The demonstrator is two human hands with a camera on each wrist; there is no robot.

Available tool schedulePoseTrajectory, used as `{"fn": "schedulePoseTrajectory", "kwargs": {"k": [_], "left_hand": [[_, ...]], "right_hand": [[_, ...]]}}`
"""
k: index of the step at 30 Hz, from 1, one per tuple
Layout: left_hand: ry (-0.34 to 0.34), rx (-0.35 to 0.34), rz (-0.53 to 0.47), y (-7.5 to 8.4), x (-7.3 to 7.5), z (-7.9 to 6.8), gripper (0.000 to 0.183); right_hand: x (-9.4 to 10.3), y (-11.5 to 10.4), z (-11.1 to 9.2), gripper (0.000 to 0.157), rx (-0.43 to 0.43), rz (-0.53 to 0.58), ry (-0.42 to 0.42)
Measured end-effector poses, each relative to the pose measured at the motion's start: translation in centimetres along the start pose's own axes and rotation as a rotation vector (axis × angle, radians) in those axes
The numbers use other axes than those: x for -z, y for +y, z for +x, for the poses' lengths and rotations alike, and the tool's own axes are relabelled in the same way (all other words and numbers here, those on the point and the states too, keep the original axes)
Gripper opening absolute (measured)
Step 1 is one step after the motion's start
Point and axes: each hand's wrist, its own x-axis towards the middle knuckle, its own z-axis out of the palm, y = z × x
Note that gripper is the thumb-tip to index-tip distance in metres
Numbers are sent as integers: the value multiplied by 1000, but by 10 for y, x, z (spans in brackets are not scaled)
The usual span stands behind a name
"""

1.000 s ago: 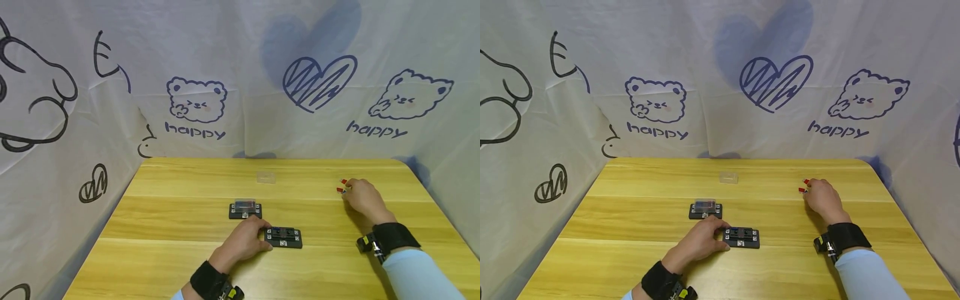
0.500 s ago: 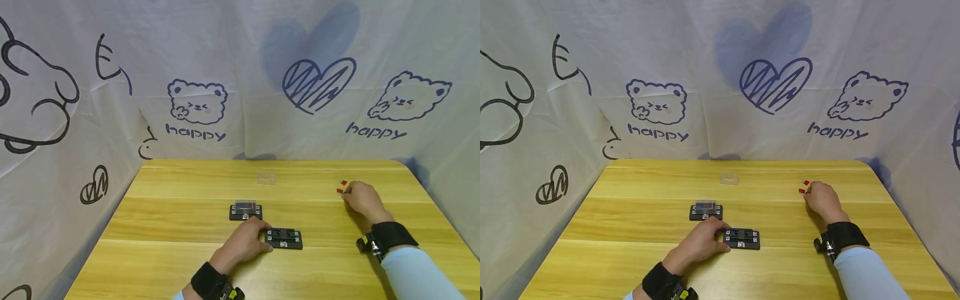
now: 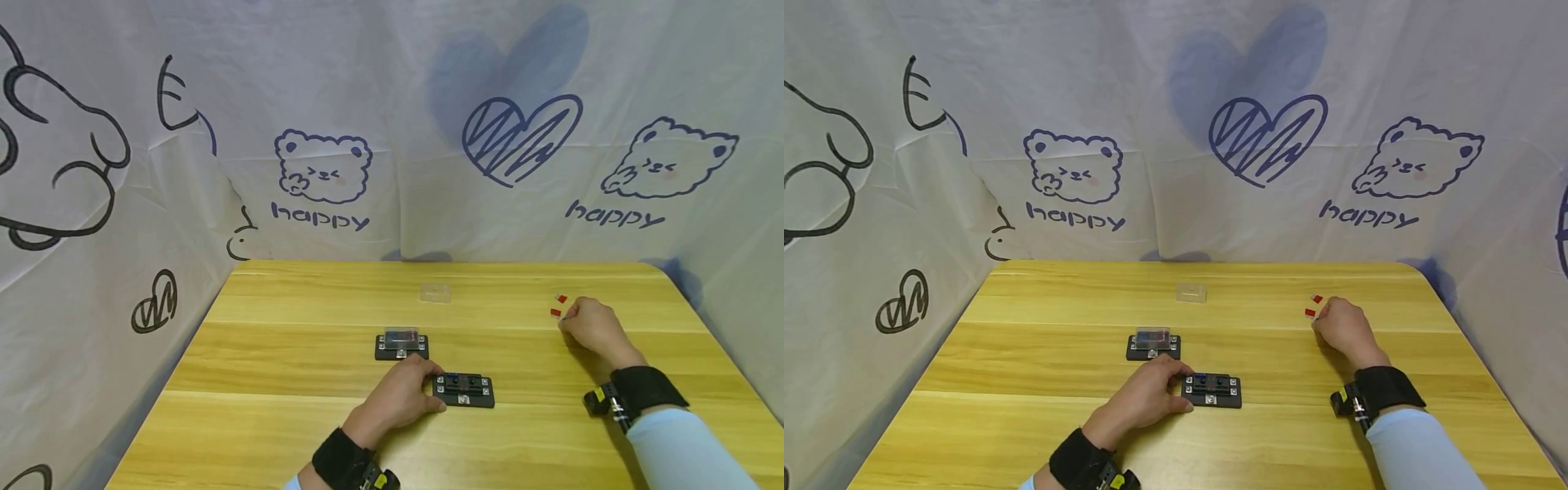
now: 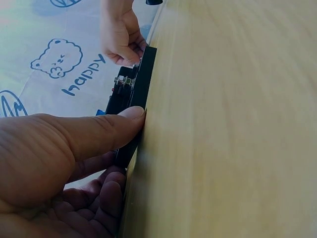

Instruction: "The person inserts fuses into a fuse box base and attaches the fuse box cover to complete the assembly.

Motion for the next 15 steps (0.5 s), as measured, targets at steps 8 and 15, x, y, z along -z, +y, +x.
{"fn": "schedulePoseTrajectory", "kwargs": {"k": [8,15], "left_hand": [[-8,8,3,1,0,0,53],[-10,9,2,2,0,0,53]], "right_hand": [[-3,-21,-12,25,133,31,94],[-11,-65,-30,20,176,115,112]]}}
